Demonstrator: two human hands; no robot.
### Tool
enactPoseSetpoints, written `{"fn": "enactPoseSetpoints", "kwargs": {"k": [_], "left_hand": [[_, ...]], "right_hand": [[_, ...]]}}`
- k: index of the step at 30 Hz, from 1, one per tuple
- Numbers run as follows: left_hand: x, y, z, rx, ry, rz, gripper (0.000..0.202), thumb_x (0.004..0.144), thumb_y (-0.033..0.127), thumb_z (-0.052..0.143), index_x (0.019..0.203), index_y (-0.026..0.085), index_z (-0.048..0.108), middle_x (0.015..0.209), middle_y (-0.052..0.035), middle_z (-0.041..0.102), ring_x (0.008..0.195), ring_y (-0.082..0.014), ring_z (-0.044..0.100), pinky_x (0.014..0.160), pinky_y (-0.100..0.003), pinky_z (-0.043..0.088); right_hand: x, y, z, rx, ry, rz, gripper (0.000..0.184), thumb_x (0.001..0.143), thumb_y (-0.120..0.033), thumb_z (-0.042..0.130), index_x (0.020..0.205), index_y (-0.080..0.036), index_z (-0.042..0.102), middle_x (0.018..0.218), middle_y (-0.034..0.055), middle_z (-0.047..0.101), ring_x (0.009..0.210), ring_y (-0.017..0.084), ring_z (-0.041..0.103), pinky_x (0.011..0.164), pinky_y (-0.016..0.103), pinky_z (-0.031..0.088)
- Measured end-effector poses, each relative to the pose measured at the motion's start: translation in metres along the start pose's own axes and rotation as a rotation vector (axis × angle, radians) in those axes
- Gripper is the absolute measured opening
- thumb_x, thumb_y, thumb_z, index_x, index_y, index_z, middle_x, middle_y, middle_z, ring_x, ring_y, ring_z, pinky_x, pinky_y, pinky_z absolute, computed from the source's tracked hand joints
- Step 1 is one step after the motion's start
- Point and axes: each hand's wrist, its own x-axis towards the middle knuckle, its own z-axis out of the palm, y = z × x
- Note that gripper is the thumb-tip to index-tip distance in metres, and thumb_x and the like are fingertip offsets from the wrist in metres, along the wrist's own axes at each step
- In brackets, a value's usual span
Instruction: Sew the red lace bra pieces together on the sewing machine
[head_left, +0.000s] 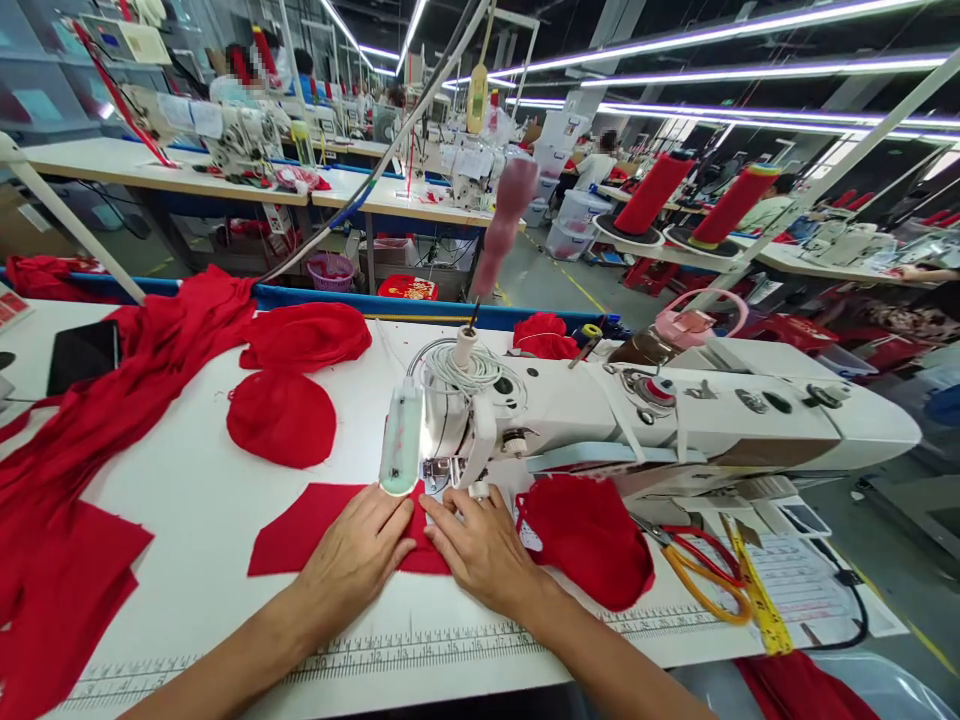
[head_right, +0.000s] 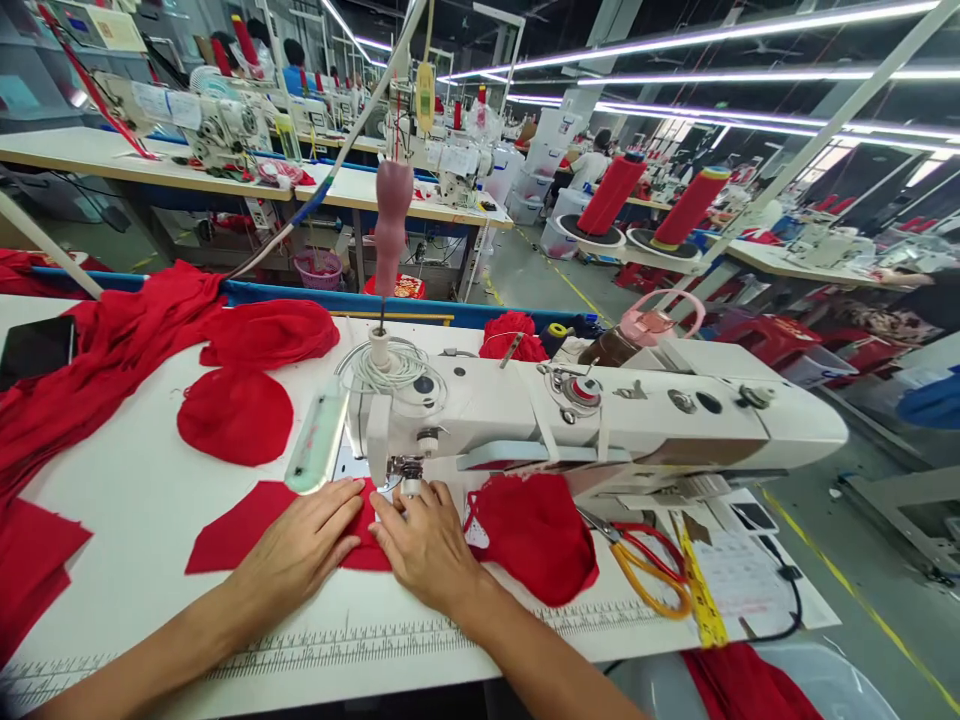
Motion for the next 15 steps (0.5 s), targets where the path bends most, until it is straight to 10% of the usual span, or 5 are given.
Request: {"fn": "enactPoseSetpoints", "kwargs": {"k": [15], "left_hand": [[0.002,-0.008,0.015,-0.185,-0.165,-0.125,0.04,0.102,0.025,0.041,0.14,0.013,0.051,0.139,-0.0163,0.058,0.136,-0.0292,0.048,0.11,-0.052,0.046]], "right_hand": [[0.002,0.004,0.0,-0.021,0.15,0.003,0.029,0.102,-0.026,0.048,0.122,-0.015,0.066,0.089,0.0088,0.066,0.086,0.023,0.057,0.088,0.041,0.037]]}}
